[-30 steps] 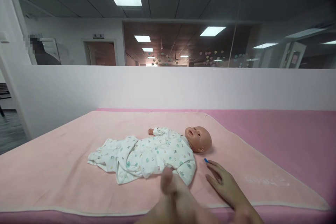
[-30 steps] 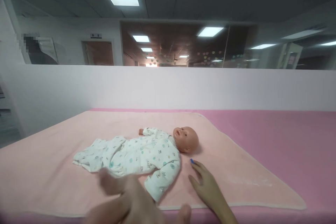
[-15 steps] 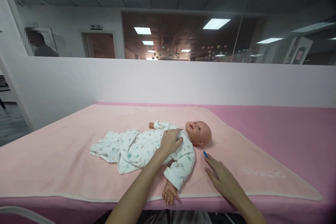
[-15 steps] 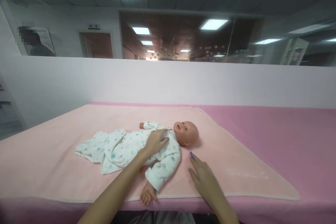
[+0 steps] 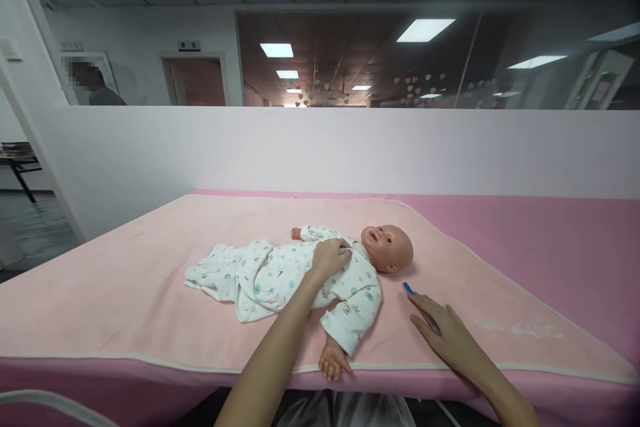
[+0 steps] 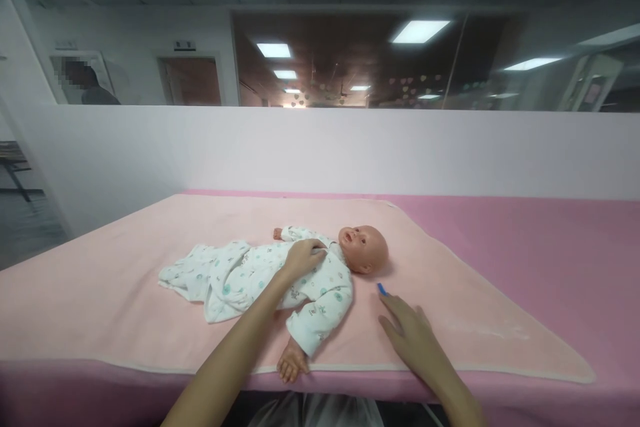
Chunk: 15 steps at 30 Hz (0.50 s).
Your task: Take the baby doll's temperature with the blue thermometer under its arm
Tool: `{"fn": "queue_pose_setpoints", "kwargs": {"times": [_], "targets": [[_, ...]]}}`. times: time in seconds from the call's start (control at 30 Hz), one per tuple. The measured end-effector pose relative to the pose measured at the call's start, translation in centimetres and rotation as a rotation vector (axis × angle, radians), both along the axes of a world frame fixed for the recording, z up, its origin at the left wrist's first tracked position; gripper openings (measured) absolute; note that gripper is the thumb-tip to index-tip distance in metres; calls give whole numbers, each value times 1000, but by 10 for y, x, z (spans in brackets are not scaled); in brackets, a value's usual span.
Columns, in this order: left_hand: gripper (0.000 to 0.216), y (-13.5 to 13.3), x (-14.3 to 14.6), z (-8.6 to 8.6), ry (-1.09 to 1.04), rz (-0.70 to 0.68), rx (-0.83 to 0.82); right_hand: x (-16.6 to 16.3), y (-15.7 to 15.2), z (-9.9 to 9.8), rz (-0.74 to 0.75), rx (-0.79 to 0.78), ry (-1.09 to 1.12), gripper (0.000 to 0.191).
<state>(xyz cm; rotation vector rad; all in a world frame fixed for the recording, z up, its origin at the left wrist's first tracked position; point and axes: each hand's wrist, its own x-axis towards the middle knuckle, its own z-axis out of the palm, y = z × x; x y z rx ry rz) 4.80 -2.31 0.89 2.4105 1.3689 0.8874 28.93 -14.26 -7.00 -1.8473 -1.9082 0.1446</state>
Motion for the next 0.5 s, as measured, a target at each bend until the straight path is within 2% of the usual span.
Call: {"fn": "queue_pose_setpoints", "kwargs": {"times": [0.13, 0.4, 0.5], "targets": [[25, -5, -2, -2, -16, -12, 59, -1, -1, 4, -22, -53, 4, 46], [21, -10, -1, -5, -65, -14, 113, 17, 0, 33, 45, -107, 90, 48], [21, -11, -1, -5, -62, -9, 118, 17, 0, 35, 47, -133, 72, 50]]}}
